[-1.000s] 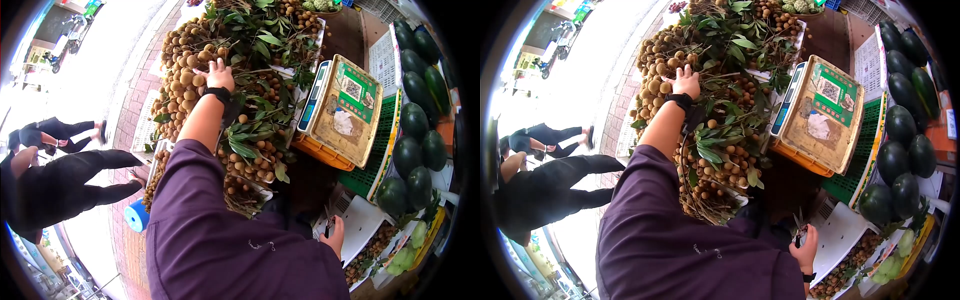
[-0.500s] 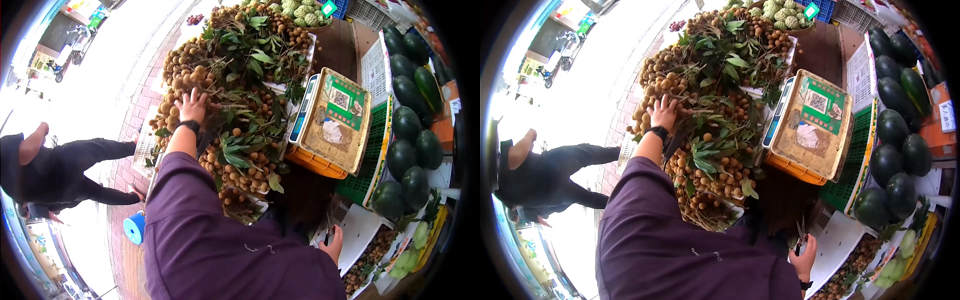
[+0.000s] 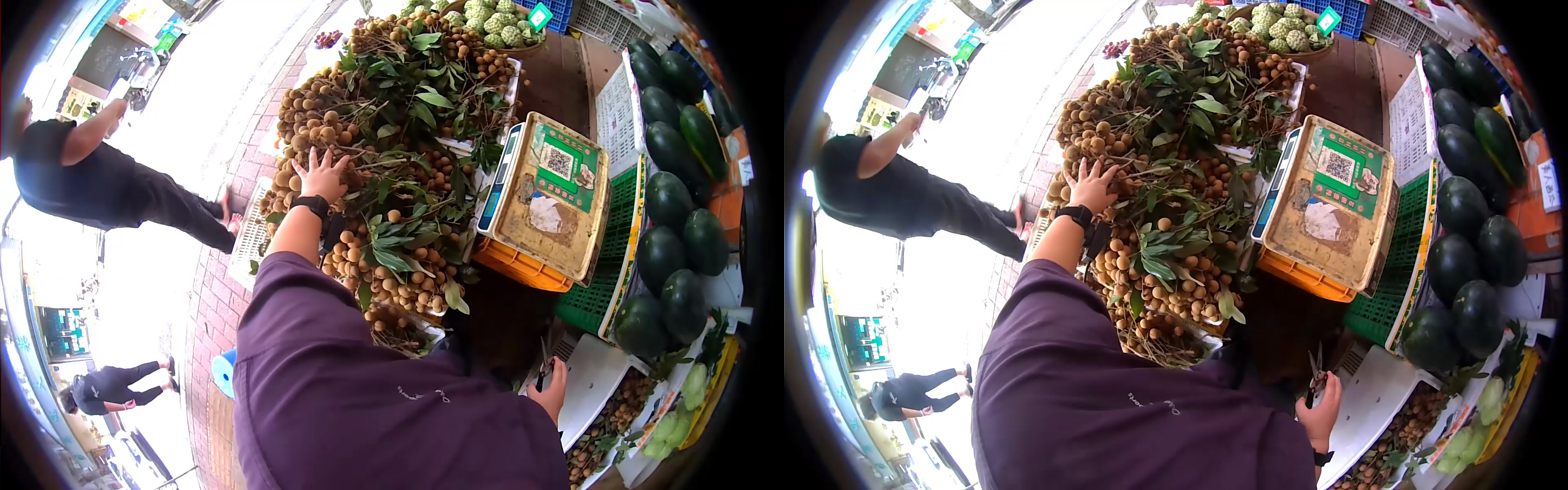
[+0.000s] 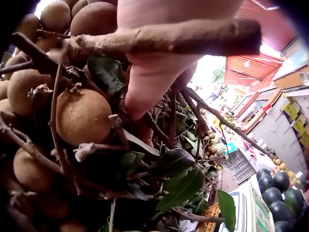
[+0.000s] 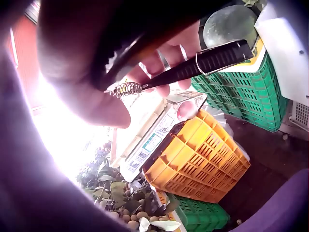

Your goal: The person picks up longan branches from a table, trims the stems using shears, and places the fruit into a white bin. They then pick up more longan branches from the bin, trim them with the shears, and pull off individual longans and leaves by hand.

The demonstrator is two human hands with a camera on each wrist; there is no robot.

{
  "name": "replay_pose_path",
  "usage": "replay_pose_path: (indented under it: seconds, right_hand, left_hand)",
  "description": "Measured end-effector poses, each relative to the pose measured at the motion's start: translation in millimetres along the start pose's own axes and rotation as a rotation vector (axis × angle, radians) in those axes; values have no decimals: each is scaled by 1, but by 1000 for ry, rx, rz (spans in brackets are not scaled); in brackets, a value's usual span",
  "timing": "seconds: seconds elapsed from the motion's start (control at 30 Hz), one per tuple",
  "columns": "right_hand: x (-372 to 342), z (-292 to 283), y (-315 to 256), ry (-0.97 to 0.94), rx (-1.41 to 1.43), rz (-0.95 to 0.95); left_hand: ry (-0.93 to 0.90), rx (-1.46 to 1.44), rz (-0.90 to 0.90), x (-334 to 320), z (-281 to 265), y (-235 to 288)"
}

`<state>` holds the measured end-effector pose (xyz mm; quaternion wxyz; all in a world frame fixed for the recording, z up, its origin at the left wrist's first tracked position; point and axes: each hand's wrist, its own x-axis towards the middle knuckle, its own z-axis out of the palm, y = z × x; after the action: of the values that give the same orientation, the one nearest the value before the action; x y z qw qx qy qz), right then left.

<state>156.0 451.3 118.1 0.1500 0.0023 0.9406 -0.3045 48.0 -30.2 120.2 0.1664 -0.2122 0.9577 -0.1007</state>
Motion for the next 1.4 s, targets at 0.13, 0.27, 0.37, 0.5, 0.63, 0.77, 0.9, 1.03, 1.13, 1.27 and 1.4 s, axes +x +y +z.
replay_pose_path:
  seconds: [0.13, 0.27, 0.37, 0.5, 0.63, 0.77, 0.9, 1.03, 1.13, 1.27, 1.4]
  right_hand:
    - [4, -2, -4, -42, -5, -27]
    - [6, -5, -2, -43, 1, -23]
    - [8, -7, -3, 11, 34, -56]
    - [9, -14, -2, 15, 85, -43]
    - [1, -27, -2, 105, 89, -50]
    - [0, -40, -4, 305, 186, -142]
    - [-4, -61, -31, 308, 511, -212]
    - [-17, -74, -38, 539, 391, -368]
    - [-28, -73, -20, 711, 578, -364]
    - [-67, -90, 15, 820, 629, -228]
    - [-109, -90, 60, 801, 1071, -165]
  left_hand:
    - [50, 13, 47, -1, -1, -3]
    - [49, -5, 57, -4, -1, -2]
    - [132, 4, 65, -7, -4, 2]
    - [237, 18, 58, -13, -14, 5]
    - [852, -224, 270, -20, -30, 23]
    - [987, -860, 706, -74, -83, 115]
    - [-233, -1214, 1171, -177, -68, 231]
    - [-830, -1091, 1564, -214, -65, 299]
    - [-1051, -1078, 1423, -235, -79, 323]
    - [-1074, -924, 1514, -276, -81, 360]
    - [-1020, -878, 1520, -326, -68, 399]
